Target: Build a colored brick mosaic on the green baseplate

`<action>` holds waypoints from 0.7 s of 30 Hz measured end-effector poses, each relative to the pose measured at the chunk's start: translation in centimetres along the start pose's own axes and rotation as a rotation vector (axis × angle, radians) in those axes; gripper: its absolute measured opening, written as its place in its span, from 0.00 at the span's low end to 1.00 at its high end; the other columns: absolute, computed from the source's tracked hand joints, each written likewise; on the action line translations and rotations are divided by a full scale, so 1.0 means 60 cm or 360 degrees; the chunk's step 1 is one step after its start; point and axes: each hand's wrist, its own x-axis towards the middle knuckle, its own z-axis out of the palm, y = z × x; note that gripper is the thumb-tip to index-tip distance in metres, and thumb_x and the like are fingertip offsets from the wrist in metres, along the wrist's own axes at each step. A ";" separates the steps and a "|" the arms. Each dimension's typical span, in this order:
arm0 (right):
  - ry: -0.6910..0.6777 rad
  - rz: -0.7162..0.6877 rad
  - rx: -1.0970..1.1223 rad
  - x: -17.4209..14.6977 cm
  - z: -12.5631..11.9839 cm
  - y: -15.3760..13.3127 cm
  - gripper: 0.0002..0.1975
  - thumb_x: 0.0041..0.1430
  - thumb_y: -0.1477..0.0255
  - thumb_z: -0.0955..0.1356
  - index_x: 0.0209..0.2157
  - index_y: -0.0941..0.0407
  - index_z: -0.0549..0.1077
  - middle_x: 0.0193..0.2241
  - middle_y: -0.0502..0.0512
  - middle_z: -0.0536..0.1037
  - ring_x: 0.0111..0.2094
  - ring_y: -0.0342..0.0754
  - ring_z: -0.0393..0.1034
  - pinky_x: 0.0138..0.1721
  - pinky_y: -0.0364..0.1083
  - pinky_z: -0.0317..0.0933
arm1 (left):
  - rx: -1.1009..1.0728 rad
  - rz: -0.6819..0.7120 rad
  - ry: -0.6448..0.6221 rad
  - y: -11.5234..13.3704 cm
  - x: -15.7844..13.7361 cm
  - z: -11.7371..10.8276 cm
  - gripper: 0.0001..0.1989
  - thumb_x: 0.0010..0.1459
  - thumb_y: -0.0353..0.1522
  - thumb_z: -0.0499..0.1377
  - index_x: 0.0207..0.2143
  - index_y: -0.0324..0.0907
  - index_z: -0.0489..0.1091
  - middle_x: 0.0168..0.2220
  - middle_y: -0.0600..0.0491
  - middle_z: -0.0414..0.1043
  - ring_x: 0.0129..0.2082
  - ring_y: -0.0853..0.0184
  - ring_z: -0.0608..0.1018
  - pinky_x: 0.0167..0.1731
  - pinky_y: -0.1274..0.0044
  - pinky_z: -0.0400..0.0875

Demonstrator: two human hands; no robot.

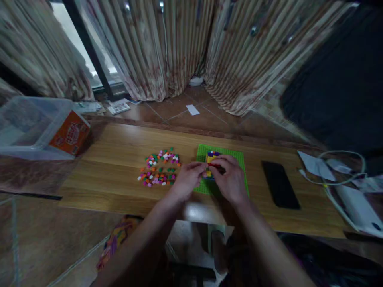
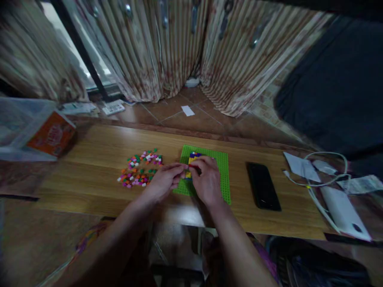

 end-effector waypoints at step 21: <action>-0.0043 0.0010 -0.0003 -0.004 0.005 -0.008 0.04 0.58 0.72 0.68 0.31 0.53 0.76 0.44 0.56 0.74 0.48 0.55 0.65 0.52 0.57 0.59 | 0.0292 0.0239 0.0079 -0.013 0.005 -0.005 0.09 0.53 0.35 0.57 0.27 0.38 0.72 0.19 0.57 0.65 0.16 0.77 0.57 0.18 0.80 0.49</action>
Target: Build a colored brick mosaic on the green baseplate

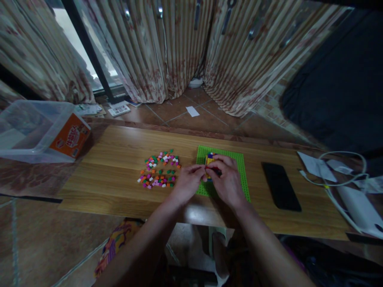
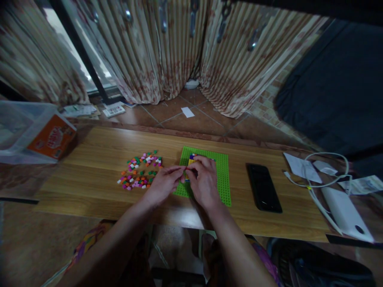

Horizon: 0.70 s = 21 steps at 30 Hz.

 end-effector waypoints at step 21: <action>-0.0063 -0.0117 -0.0313 0.008 -0.007 -0.001 0.07 0.60 0.73 0.66 0.33 0.55 0.77 0.40 0.57 0.77 0.44 0.55 0.66 0.47 0.54 0.61 | 0.0261 0.0233 0.0029 -0.015 0.011 0.004 0.14 0.54 0.30 0.52 0.36 0.38 0.77 0.18 0.58 0.64 0.20 0.72 0.65 0.25 0.79 0.60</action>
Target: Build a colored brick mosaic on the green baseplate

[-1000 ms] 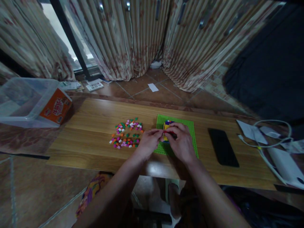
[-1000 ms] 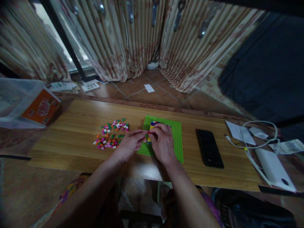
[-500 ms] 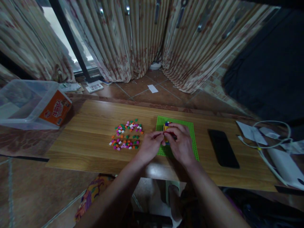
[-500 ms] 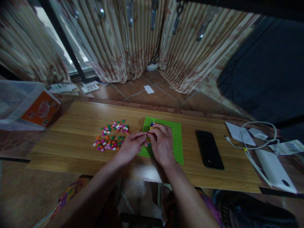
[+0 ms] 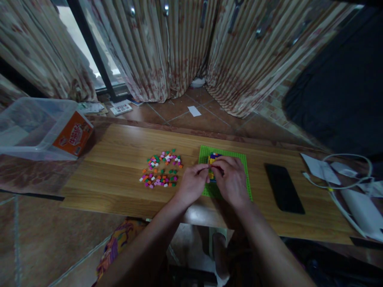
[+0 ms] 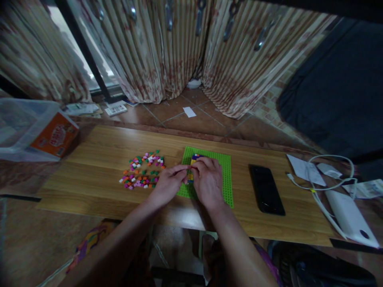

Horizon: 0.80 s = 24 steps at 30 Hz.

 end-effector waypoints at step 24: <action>0.0079 0.0168 0.0363 -0.004 -0.001 0.005 0.08 0.59 0.73 0.65 0.32 0.54 0.77 0.41 0.58 0.75 0.47 0.54 0.67 0.49 0.55 0.62 | 0.0244 0.0162 -0.0110 0.007 -0.009 0.007 0.14 0.59 0.31 0.49 0.30 0.38 0.74 0.20 0.57 0.66 0.22 0.72 0.68 0.28 0.79 0.61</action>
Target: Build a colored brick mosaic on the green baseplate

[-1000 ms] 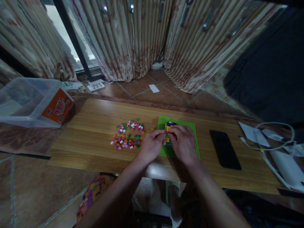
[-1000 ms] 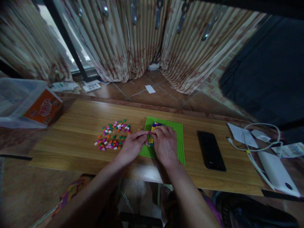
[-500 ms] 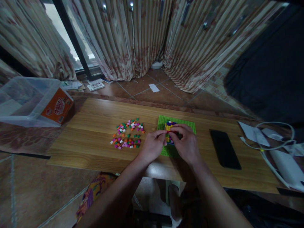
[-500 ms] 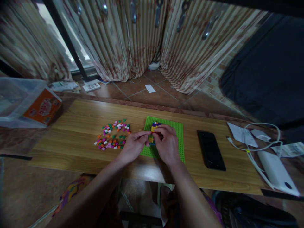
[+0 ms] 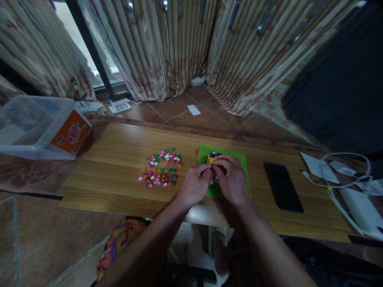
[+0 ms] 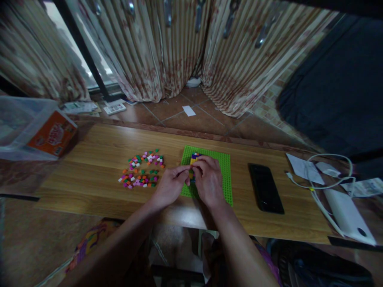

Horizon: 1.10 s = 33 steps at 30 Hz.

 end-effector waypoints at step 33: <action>0.0190 0.0289 0.0152 0.010 0.014 0.010 0.04 0.53 0.71 0.67 0.31 0.54 0.75 0.38 0.57 0.75 0.43 0.52 0.69 0.48 0.55 0.63 | 0.0280 0.0048 0.0073 0.014 -0.011 0.008 0.17 0.59 0.29 0.48 0.41 0.39 0.76 0.21 0.55 0.69 0.24 0.68 0.70 0.31 0.77 0.63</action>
